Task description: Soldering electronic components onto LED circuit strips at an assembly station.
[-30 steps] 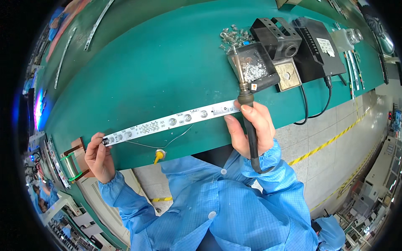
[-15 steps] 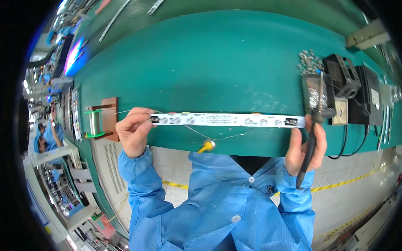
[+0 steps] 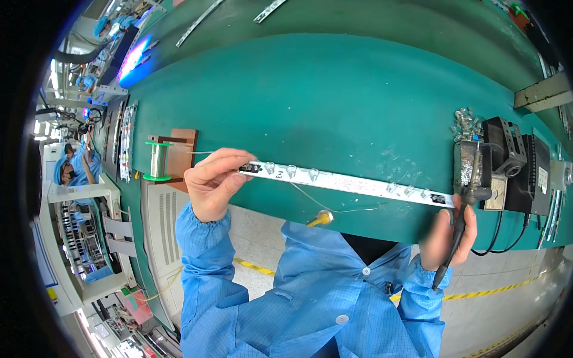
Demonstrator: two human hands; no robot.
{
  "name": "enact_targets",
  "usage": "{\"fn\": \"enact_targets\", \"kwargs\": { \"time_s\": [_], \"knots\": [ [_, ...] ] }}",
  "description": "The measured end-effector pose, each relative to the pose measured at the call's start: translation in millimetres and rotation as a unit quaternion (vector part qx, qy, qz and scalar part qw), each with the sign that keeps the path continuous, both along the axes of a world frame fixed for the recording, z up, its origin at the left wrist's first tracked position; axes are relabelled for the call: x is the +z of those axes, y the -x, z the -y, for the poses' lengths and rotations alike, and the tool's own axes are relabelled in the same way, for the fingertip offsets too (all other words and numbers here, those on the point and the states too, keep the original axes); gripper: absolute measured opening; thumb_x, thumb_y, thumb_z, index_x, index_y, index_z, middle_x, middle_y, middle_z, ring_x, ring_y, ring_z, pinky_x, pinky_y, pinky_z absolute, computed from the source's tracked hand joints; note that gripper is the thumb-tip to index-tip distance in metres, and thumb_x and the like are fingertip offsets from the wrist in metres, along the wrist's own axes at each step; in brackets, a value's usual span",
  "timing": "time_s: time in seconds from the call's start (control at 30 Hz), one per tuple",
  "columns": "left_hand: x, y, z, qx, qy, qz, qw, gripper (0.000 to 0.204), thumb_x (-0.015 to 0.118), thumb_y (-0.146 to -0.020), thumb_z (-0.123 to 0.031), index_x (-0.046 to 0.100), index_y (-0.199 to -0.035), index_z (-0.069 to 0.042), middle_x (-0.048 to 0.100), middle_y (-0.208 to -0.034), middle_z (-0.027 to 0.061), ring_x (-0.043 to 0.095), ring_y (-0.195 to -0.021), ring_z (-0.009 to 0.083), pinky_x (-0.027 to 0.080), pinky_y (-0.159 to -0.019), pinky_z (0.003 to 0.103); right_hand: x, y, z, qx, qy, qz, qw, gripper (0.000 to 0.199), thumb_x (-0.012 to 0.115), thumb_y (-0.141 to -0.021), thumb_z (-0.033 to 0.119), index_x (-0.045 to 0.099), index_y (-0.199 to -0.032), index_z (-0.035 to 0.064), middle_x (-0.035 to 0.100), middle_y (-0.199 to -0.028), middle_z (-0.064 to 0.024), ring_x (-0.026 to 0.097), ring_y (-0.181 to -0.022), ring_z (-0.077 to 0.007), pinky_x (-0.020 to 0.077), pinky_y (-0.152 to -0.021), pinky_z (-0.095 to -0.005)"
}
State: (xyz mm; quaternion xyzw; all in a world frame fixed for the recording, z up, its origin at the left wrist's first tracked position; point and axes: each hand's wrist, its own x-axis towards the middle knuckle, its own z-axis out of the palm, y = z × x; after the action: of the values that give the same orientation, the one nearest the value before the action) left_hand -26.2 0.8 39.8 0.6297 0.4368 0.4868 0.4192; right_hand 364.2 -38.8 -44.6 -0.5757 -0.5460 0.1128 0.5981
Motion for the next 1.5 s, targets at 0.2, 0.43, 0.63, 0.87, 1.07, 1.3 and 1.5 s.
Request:
{"fn": "enact_targets", "kwargs": {
  "time_s": [0.2,0.43,0.63,0.87,1.07,1.3,1.5],
  "knots": [
    [11,0,-26,-0.022,0.110,0.109,0.988,0.023,0.066,-0.086,0.007,0.067,-0.108,0.009,0.067,-0.108,0.0206,0.069,-0.094,0.0230,0.058,-0.084,0.030,-4,4,4,0.002,-0.031,-0.009,0.999,0.042,0.060,-0.092,-0.002,0.048,-0.132,-0.0033,0.065,-0.118,-0.0235,0.063,-0.110,-0.0278,0.0485,-0.098,-0.0382],
    [17,-9,-58,-0.018,0.165,0.101,0.981,0.019,0.065,-0.089,0.003,0.067,-0.107,0.009,0.068,-0.107,0.0195,0.069,-0.089,0.0197,0.058,-0.079,0.028,-1,3,1,0.016,-0.064,-0.061,0.996,0.043,0.061,-0.091,-0.002,0.048,-0.132,-0.0029,0.064,-0.118,-0.0239,0.063,-0.108,-0.0266,0.0493,-0.096,-0.0377],
    [12,7,-111,0.110,0.230,0.036,0.966,0.022,0.059,-0.096,-0.008,0.065,-0.109,0.008,0.069,-0.093,0.0126,0.066,-0.073,0.0142,0.055,-0.066,0.022,7,-2,0,0.090,-0.077,-0.050,0.992,0.045,0.060,-0.091,-0.004,0.046,-0.134,-0.0011,0.061,-0.119,-0.0249,0.064,-0.100,-0.0279,0.0539,-0.086,-0.0384],
    [-22,-12,-220,0.202,0.230,0.280,0.910,0.038,0.058,-0.096,-0.007,0.049,-0.128,0.011,0.061,-0.118,0.0222,0.065,-0.104,0.0288,0.057,-0.089,0.035,1,3,2,0.072,-0.064,-0.086,0.992,0.044,0.058,-0.090,-0.006,0.047,-0.132,-0.0012,0.063,-0.117,-0.0246,0.065,-0.096,-0.0256,0.0533,-0.087,-0.0375],
    [41,-71,-137,0.044,0.205,0.084,0.974,0.047,0.064,-0.093,-0.010,0.048,-0.135,0.004,0.061,-0.126,0.0177,0.067,-0.095,0.0232,0.057,-0.081,0.034,-3,4,4,0.016,-0.004,-0.114,0.993,0.041,0.059,-0.093,0.002,0.047,-0.133,-0.0028,0.063,-0.120,-0.0225,0.063,-0.099,-0.0252,0.0518,-0.089,-0.0368],
    [82,69,-48,0.259,-0.044,-0.031,0.964,0.030,0.069,-0.086,-0.003,0.066,-0.116,-0.001,0.065,-0.115,0.0053,0.061,-0.095,0.0103,0.052,-0.083,0.027,9,4,3,-0.015,-0.003,-0.065,0.998,0.038,0.055,-0.097,0.003,0.048,-0.133,-0.0062,0.062,-0.122,-0.0220,0.061,-0.107,-0.0269,0.0493,-0.095,-0.0374],
    [-21,320,7,0.566,0.063,-0.506,0.648,0.050,0.067,-0.085,-0.032,0.060,-0.126,-0.005,0.057,-0.128,0.0211,0.057,-0.117,0.0339,0.048,-0.097,0.046,3,5,-5,0.002,0.021,-0.042,0.999,0.038,0.054,-0.098,0.004,0.048,-0.134,-0.0061,0.062,-0.122,-0.0219,0.061,-0.108,-0.0265,0.0490,-0.095,-0.0366]
  ]
}}
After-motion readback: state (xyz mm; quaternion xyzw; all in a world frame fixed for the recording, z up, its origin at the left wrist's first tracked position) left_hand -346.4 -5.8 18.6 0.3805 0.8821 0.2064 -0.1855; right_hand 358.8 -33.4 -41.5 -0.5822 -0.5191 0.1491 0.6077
